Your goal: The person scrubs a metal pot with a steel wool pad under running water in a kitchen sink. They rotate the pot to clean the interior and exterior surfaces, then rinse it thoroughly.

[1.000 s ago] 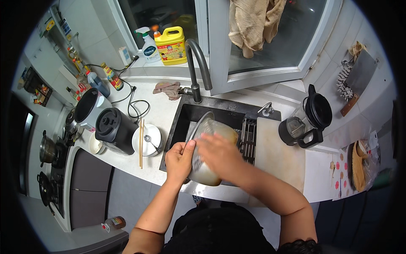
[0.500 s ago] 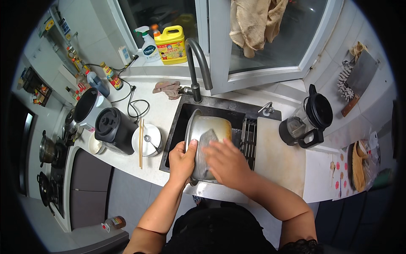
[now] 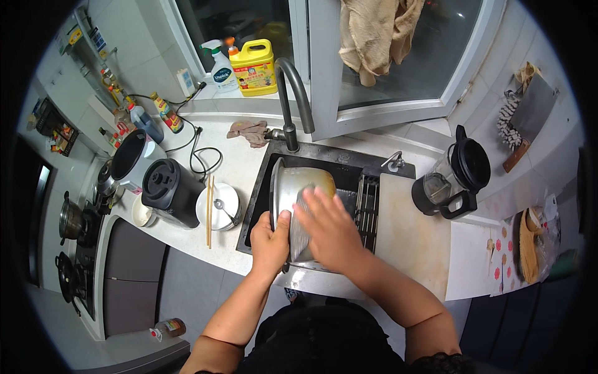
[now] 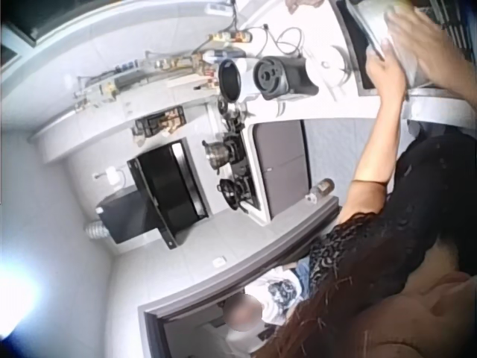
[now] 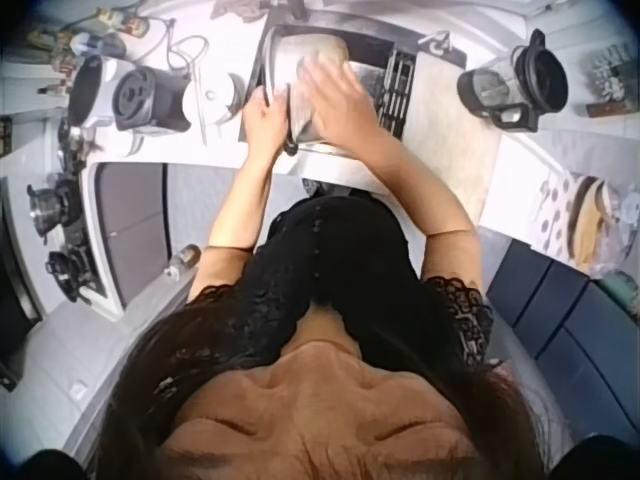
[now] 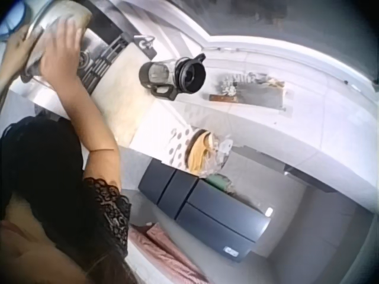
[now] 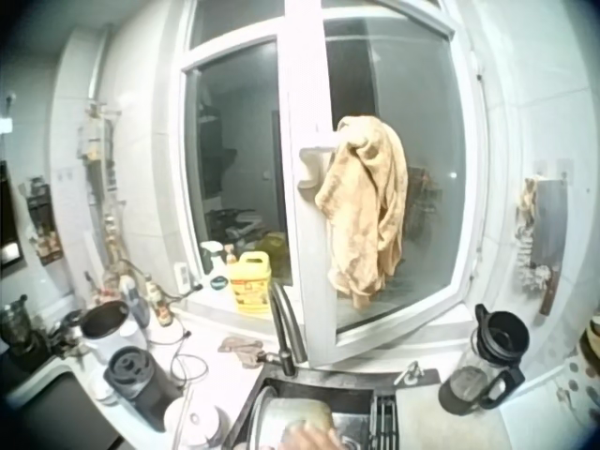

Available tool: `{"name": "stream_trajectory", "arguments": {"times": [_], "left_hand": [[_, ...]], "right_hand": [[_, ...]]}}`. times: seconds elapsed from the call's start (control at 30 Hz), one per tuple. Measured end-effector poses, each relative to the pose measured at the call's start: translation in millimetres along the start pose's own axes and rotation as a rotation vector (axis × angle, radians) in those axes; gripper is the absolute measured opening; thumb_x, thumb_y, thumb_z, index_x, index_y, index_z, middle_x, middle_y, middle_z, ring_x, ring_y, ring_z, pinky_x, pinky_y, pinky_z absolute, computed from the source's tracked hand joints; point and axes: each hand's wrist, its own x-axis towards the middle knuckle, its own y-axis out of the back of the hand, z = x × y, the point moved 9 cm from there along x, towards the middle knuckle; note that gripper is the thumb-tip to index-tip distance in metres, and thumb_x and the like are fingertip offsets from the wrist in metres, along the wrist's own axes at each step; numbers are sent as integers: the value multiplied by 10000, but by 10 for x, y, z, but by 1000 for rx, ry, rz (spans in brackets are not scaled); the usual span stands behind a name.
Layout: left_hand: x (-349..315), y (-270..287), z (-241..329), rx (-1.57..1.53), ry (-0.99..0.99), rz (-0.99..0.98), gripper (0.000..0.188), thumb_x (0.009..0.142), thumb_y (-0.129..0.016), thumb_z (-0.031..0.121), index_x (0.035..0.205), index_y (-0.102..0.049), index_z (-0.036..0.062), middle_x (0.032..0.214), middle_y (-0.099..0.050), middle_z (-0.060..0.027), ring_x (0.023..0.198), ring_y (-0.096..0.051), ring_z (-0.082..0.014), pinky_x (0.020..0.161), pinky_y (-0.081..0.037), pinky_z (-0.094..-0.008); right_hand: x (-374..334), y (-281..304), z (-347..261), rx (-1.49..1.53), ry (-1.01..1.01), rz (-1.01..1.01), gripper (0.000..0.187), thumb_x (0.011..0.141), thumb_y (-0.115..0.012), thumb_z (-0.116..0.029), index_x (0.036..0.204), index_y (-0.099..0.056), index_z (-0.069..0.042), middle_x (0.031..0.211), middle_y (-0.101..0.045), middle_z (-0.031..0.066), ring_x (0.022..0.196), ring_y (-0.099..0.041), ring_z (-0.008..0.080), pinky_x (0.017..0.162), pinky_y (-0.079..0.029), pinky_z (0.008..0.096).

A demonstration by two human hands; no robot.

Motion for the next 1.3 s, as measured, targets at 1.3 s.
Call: {"name": "stream_trajectory", "arguments": {"times": [1.3], "left_hand": [[72,48,-187,-139,66,69,152,917,-579,118,866,-595,-24,644,-523,22,580,-408,-49,516,-353,-241]], "right_hand": [[-551,-316,-82,-141,64,113,527,753,-540,-41,1272,-553,-133,1384,-452,127,1322,-362,336,1059,-292,522]]}}
